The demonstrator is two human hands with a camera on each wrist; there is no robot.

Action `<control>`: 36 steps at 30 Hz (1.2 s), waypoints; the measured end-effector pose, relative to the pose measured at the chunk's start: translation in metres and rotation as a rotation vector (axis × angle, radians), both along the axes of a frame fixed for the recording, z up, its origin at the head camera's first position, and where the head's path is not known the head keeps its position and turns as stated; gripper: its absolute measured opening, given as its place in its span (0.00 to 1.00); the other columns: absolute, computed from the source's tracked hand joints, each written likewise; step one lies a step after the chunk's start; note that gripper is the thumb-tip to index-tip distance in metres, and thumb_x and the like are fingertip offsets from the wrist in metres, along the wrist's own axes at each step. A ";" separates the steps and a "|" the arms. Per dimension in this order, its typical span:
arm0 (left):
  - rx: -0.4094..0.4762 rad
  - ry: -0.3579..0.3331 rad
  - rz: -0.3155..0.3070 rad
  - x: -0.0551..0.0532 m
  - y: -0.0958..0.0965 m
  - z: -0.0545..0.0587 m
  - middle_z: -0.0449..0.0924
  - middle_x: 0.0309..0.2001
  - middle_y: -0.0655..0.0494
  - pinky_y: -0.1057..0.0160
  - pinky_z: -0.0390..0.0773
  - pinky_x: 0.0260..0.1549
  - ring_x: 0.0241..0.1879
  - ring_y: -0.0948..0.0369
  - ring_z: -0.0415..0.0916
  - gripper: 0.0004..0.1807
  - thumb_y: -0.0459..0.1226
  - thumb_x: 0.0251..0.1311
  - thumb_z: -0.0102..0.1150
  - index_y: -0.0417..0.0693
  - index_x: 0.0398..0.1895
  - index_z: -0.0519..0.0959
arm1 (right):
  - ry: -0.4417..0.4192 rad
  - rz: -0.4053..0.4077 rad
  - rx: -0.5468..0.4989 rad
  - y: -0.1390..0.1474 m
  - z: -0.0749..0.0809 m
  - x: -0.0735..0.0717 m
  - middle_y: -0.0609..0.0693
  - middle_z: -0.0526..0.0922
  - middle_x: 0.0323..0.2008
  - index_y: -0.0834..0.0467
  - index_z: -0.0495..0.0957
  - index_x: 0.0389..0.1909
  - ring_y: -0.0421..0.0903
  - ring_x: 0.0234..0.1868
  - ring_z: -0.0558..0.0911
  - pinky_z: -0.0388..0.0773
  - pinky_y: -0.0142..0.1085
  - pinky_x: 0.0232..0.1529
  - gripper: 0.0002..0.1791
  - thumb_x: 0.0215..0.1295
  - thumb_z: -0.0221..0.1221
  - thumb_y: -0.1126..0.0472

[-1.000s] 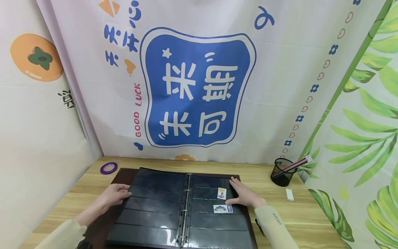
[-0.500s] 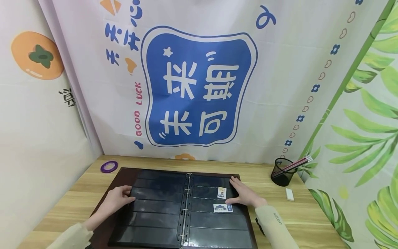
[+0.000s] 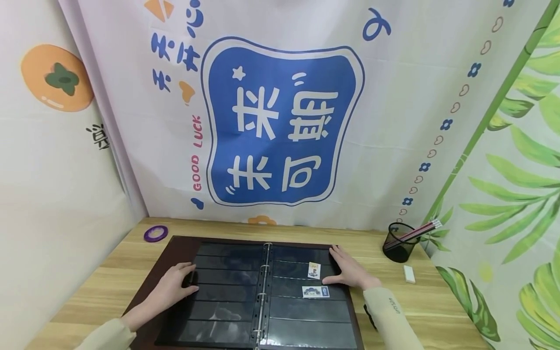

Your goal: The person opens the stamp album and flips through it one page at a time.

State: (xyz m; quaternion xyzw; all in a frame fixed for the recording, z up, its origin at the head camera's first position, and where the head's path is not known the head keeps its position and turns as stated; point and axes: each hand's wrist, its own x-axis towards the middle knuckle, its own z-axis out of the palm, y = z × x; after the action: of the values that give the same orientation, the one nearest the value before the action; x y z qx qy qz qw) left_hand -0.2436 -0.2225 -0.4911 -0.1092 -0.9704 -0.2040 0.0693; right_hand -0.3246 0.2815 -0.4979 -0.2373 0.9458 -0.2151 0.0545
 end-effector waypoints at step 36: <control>-0.194 -0.063 -0.248 0.007 -0.003 -0.011 0.59 0.76 0.44 0.33 0.57 0.69 0.76 0.44 0.57 0.42 0.63 0.68 0.47 0.43 0.75 0.63 | 0.009 -0.031 0.008 -0.006 0.002 0.003 0.66 0.57 0.75 0.68 0.59 0.74 0.67 0.75 0.58 0.60 0.62 0.70 0.57 0.52 0.68 0.35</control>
State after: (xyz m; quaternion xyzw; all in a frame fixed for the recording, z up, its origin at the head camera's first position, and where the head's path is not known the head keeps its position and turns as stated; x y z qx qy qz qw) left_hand -0.2371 -0.2251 -0.5024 -0.2277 -0.9663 -0.1198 0.0024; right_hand -0.3218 0.2759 -0.4961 -0.2233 0.9504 -0.2112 0.0477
